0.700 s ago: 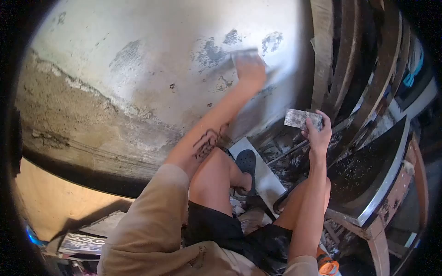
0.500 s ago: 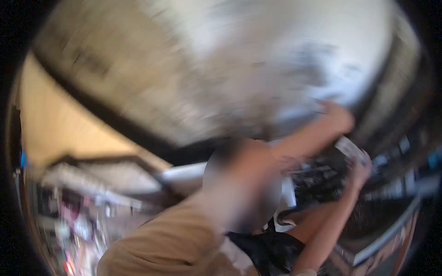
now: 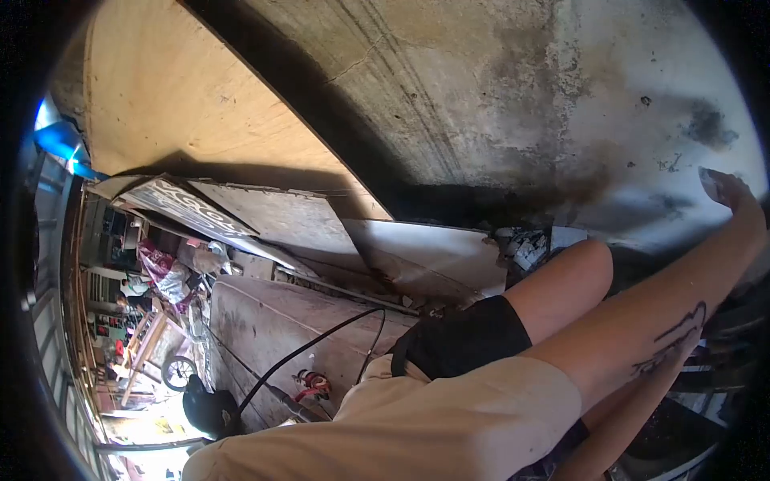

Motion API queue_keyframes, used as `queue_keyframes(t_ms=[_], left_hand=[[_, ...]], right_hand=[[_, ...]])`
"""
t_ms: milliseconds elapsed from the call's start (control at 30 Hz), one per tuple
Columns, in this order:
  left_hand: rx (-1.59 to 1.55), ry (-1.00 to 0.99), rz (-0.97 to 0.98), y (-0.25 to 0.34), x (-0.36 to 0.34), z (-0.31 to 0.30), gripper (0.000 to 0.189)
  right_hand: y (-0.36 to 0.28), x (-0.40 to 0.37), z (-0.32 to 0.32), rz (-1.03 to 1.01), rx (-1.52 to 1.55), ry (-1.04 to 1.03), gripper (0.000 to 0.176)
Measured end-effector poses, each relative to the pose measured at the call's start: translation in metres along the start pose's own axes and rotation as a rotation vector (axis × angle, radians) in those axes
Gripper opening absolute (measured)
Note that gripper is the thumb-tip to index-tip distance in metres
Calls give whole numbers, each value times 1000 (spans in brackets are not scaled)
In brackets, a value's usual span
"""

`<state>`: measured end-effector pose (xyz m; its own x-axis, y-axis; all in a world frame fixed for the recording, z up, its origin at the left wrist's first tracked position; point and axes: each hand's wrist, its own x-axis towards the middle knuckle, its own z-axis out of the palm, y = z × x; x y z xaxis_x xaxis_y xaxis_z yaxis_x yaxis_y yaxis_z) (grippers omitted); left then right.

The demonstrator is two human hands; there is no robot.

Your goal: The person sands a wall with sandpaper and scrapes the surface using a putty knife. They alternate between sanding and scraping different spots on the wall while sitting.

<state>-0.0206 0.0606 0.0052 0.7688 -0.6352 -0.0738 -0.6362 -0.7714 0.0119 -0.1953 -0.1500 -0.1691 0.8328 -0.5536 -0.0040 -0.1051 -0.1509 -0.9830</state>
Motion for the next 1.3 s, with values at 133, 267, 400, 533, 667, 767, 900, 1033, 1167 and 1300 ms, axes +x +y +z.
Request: queue_keyframes(t_ms=[133,267,400,533,667,767,900,1033,1167,1300], left_hand=[[16,51,-2,1,2,0,31],[45,102,24,8,5,2,31],[59,196,51,13,15,-11,30],[27,300,89,11,15,-40,29],[358,533,206,-45,-37,-48,32],[521,749,286,-87,-39,-20,35],[747,656,316,-104,-49,-26,45],[814,631,412,-100,-22,-25,51],[666,675,386,-59,26,-12,46],[589,694,328,-48,41,-13,45]], right_hand=[[21,-1,-11,-43,-56,-24,45],[38,11,-22,-158,-295,-25,49],[-17,-11,2,369,444,-154,40],[-79,-53,47,222,498,198,43],[-109,-69,60,179,462,304,42],[-113,-69,57,119,364,330,39],[-118,-66,58,69,331,349,34],[-116,-53,63,76,311,323,33],[-118,-56,72,86,274,298,31],[-118,-55,72,63,245,273,32]])
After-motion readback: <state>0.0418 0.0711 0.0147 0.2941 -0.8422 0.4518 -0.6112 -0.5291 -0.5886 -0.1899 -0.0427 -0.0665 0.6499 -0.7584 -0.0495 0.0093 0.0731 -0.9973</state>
